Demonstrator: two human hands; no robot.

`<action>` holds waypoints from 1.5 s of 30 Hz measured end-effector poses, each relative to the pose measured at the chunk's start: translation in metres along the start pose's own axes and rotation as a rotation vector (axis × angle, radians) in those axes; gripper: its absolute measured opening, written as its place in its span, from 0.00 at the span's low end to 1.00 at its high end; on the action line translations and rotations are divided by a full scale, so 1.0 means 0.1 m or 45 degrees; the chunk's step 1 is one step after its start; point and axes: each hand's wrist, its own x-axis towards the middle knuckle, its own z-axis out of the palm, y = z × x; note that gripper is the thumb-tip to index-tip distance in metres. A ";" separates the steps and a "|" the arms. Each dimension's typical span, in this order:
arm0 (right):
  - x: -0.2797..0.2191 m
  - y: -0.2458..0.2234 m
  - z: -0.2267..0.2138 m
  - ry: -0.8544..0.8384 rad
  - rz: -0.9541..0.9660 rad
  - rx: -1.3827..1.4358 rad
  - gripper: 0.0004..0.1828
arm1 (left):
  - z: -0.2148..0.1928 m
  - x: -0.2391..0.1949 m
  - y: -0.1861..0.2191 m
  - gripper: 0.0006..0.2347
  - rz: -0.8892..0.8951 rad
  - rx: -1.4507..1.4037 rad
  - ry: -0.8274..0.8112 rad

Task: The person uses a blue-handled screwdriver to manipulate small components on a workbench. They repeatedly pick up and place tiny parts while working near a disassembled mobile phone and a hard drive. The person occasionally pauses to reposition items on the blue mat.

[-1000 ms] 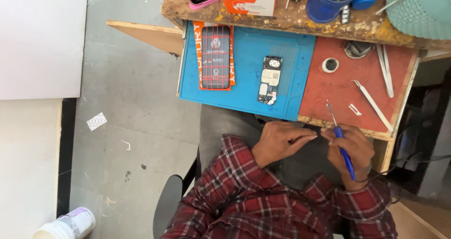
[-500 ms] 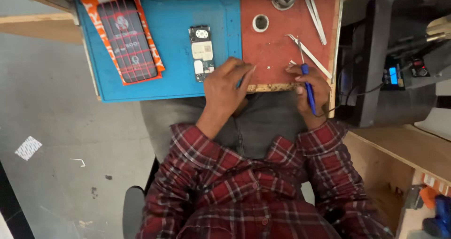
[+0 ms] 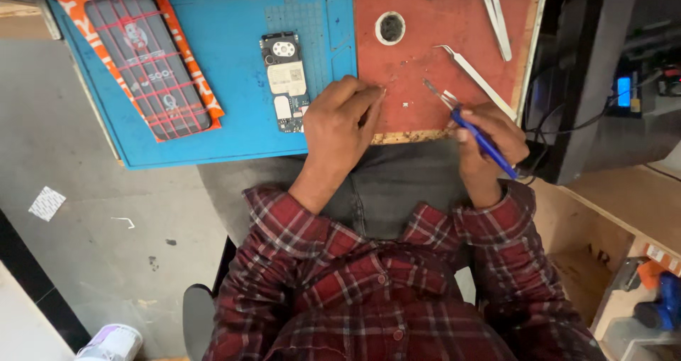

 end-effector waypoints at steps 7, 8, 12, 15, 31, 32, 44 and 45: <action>0.05 -0.11 0.03 -0.141 0.134 -0.030 0.12 | -0.02 0.06 0.07 0.03 -0.170 0.026 -0.108; 0.06 -0.11 0.04 -0.148 0.129 -0.065 0.12 | -0.01 0.07 0.08 0.04 -0.168 0.031 -0.090; 0.08 -0.15 0.09 -0.164 0.126 -0.137 0.12 | 0.03 0.09 0.11 0.06 -0.145 0.062 -0.065; 0.09 -0.15 0.13 -0.158 0.157 -0.171 0.11 | 0.03 0.10 0.11 0.08 -0.115 0.093 -0.087; 0.03 -0.10 0.11 -0.067 0.161 -0.264 0.11 | 0.08 0.05 0.09 0.09 -0.060 0.162 -0.095; 0.02 -0.10 0.11 -0.091 0.160 -0.282 0.11 | 0.08 0.05 0.09 0.10 -0.064 0.164 -0.101; 0.00 -0.08 0.15 -0.006 0.255 -0.214 0.08 | 0.09 0.05 0.09 0.09 -0.101 0.126 -0.116; 0.00 -0.07 0.15 0.004 0.244 -0.228 0.08 | 0.09 0.05 0.09 0.09 -0.102 0.111 -0.115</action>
